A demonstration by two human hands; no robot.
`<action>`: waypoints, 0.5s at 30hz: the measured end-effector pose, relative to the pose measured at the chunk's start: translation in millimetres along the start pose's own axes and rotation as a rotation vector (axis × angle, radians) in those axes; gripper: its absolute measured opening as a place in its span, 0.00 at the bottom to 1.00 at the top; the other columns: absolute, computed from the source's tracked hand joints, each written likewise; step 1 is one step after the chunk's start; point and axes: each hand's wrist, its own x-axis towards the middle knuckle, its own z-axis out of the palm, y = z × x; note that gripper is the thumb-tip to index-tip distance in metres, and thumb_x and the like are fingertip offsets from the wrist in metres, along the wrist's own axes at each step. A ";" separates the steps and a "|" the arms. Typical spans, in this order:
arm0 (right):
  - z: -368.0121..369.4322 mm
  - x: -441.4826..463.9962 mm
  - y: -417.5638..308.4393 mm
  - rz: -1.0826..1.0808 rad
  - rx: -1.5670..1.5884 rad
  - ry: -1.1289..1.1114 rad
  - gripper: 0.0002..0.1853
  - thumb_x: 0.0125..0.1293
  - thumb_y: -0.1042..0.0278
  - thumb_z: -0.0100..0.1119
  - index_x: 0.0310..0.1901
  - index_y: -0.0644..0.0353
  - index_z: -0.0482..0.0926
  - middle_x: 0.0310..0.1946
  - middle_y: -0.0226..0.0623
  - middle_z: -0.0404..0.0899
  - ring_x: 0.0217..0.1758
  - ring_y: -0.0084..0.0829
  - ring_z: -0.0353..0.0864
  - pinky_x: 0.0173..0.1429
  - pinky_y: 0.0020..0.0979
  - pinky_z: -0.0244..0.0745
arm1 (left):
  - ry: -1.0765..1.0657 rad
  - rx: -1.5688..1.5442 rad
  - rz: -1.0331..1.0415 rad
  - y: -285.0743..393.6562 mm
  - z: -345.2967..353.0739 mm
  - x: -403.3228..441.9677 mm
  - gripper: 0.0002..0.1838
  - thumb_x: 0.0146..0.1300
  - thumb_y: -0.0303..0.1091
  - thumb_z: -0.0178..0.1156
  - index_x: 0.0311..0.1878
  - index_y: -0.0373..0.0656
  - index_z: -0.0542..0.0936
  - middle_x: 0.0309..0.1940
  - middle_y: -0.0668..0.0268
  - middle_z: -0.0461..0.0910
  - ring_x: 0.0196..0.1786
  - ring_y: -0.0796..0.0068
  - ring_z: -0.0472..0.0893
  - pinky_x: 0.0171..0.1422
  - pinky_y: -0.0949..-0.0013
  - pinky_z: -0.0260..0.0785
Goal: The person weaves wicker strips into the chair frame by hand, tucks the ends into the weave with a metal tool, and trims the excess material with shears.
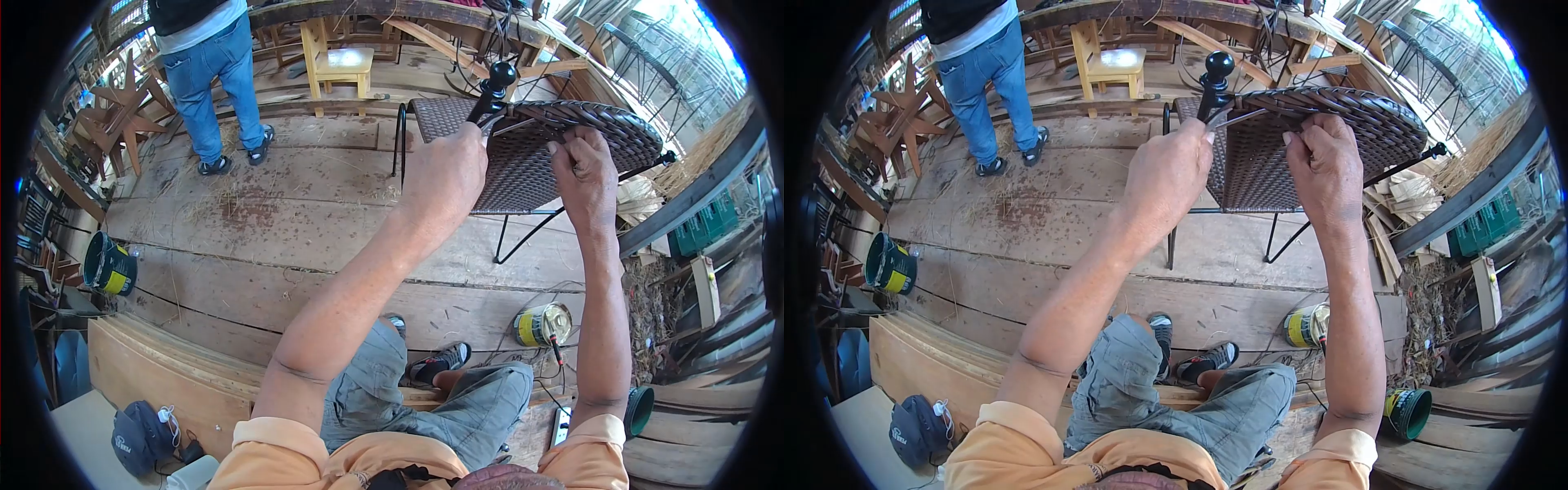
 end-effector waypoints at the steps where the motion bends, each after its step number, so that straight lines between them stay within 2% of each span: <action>1: 0.7 0.5 2.1 0.001 0.003 -0.005 0.06 0.58 0.75 0.64 0.31 0.69 0.78 0.38 0.44 0.78 0.43 0.42 0.77 0.47 0.37 0.73 | 0.003 0.004 0.004 -1.4 1.2 0.8 0.08 0.68 0.30 0.52 0.35 0.34 0.74 0.21 0.49 0.79 0.27 0.50 0.83 0.32 0.53 0.74; 14: -1.0 -3.5 2.9 0.051 0.095 -0.036 0.04 0.60 0.77 0.61 0.33 0.69 0.79 0.42 0.45 0.77 0.46 0.43 0.78 0.50 0.37 0.74 | -0.001 -0.017 -0.026 0.5 6.3 0.9 0.08 0.67 0.29 0.52 0.36 0.34 0.74 0.24 0.46 0.79 0.31 0.47 0.82 0.34 0.50 0.73; 15: -0.9 -3.4 2.8 0.040 0.087 -0.039 0.05 0.60 0.76 0.62 0.33 0.69 0.79 0.42 0.45 0.77 0.46 0.42 0.78 0.50 0.37 0.74 | 0.045 -0.018 -0.014 -1.7 7.8 -1.9 0.09 0.67 0.31 0.53 0.36 0.34 0.74 0.22 0.48 0.79 0.28 0.49 0.82 0.32 0.52 0.73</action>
